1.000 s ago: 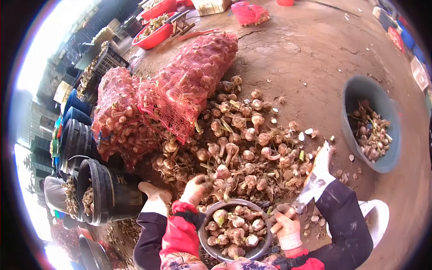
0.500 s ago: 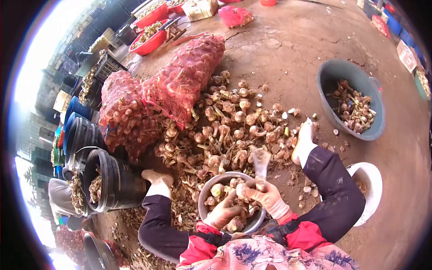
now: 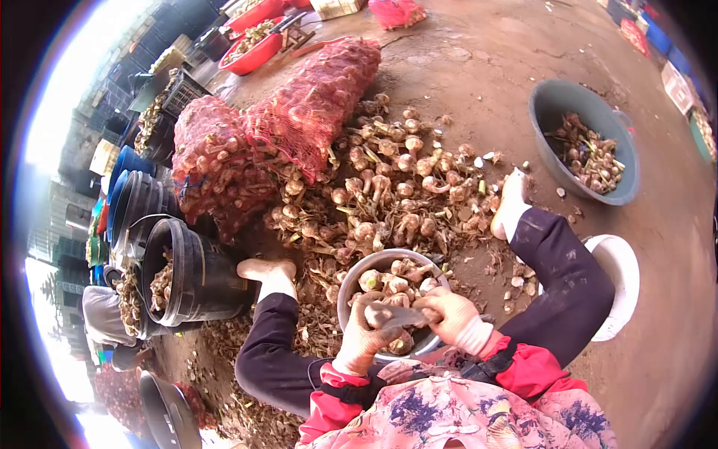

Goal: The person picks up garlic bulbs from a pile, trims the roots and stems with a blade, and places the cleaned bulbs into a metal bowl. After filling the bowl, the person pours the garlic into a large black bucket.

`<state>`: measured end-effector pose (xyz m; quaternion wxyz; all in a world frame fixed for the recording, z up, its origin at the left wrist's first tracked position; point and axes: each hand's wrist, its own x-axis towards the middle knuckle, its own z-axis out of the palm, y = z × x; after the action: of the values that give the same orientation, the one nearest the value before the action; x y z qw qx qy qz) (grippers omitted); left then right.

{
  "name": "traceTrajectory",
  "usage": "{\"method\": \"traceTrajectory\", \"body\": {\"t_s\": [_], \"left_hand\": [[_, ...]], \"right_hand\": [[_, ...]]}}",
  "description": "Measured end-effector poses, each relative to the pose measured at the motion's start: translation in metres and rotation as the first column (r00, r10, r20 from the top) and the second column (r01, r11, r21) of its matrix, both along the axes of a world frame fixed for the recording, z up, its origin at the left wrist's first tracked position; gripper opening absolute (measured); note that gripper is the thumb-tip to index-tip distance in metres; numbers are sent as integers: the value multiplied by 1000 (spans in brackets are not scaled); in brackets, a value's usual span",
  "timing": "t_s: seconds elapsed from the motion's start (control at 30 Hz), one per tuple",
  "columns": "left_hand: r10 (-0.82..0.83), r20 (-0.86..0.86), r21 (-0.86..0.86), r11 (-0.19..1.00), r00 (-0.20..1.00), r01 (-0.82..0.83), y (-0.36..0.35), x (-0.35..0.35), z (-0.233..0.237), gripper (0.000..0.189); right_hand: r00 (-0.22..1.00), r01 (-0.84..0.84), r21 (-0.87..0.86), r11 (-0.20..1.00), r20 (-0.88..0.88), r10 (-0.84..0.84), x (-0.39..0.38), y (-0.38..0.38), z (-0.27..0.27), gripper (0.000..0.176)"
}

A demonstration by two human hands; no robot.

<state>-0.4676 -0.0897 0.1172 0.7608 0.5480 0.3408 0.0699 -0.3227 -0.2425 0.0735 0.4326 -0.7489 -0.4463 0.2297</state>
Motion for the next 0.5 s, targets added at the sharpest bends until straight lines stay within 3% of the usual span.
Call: {"method": "traceTrajectory", "body": {"t_s": [0.17, 0.23, 0.33, 0.47, 0.5], "left_hand": [[-34, -12, -65, 997, 999, 33, -1, -6, 2, 83], [67, 157, -128, 991, 985, -47, -2, -7, -8, 86], [-2, 157, 10, 1000, 988, 1, -2, -2, -4, 82], [14, 122, -18, 1000, 992, -12, -10, 2, -9, 85], [11, 117, -17, 1000, 993, -9, -12, 3, -8, 85]], "right_hand": [[987, -101, -24, 995, 125, 103, -13, 11, -6, 23], [985, -109, -24, 994, 131, 111, -14, 13, -3, 21], [983, -126, 12, 992, 133, 124, -15, 14, -2, 19], [980, -78, 36, 996, 185, 70, -12, 16, -2, 17], [977, -108, -26, 994, 181, 111, -11, 14, -5, 26]]}}
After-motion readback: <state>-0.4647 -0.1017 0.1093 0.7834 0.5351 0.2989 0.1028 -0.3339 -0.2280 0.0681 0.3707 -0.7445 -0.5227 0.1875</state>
